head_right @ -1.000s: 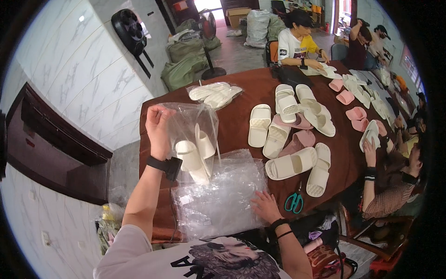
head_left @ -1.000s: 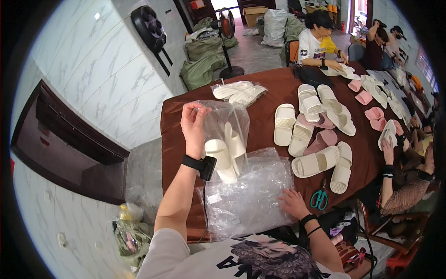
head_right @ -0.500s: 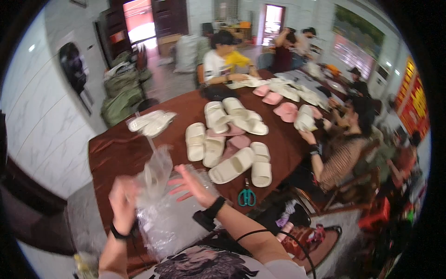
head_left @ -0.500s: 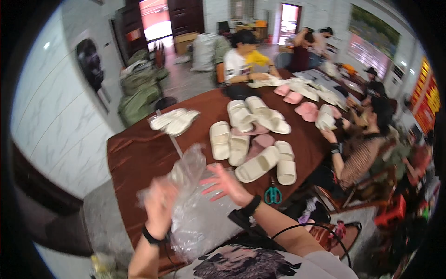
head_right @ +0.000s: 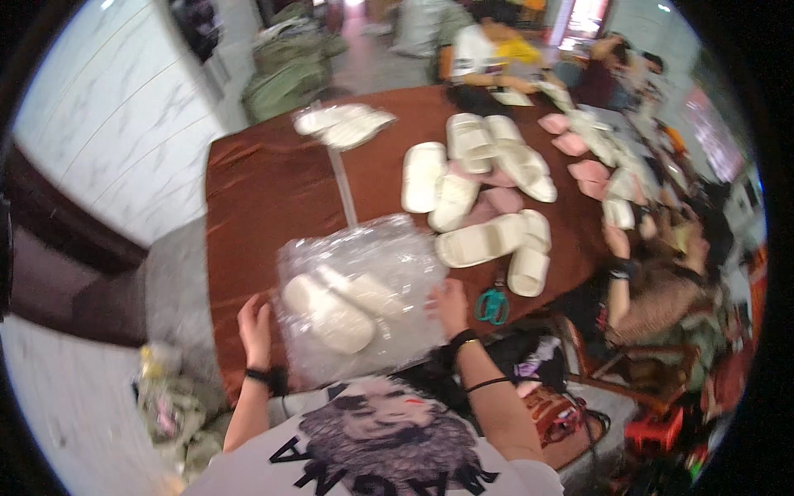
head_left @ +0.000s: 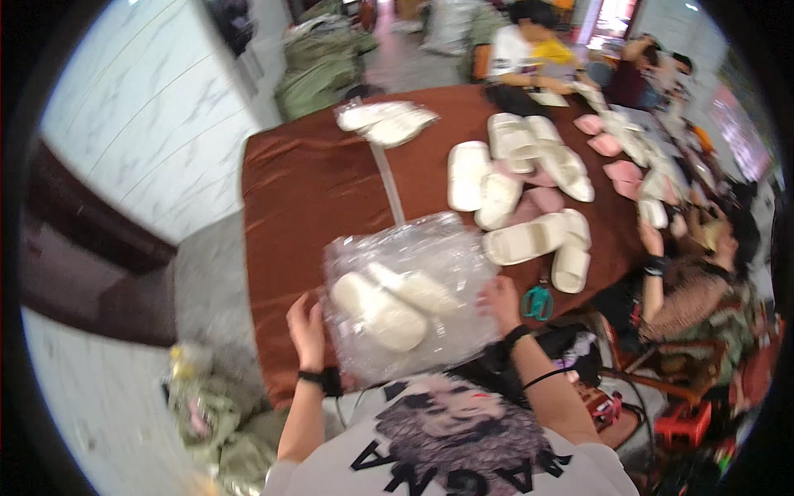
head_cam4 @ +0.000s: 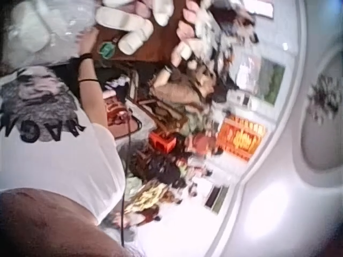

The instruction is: The person is trimming loose threads from white slippers and placing them into a plastic bag.

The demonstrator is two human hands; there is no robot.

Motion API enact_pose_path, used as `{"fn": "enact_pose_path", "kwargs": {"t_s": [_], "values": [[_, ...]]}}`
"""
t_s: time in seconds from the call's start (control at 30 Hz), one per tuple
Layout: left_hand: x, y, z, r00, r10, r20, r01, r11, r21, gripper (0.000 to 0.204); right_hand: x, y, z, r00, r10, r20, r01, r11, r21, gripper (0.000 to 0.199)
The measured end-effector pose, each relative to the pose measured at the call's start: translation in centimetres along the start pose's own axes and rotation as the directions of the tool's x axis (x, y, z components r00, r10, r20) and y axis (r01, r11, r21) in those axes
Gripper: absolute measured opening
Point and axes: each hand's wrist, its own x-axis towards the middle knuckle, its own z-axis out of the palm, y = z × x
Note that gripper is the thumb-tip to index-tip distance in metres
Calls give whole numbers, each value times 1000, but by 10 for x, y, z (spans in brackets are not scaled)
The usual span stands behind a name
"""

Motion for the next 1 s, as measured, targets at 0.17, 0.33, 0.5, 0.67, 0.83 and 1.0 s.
{"fn": "enact_pose_path", "kwargs": {"t_s": [0.17,0.33,0.5,0.67,0.83,1.0], "values": [[-6,0,9,817,-359,452,536,761,-365,38,1,-7,-8,999,40,32,-36,992,-118,27],[-16,18,19,726,-293,622,607,698,-379,35,7,-3,-7,996,3,87,14,981,-195,27],[-7,38,33,545,-20,838,766,420,-487,50,11,-5,-11,995,-7,95,22,987,-158,33],[3,14,41,555,-120,823,585,760,-284,30,13,9,1,991,-64,117,86,978,-192,15],[29,29,57,635,468,615,-616,787,37,53,10,10,-4,995,-67,71,78,984,-162,30],[49,26,84,694,314,648,-455,889,57,64,10,9,-11,994,-91,59,103,963,-249,32]]}}
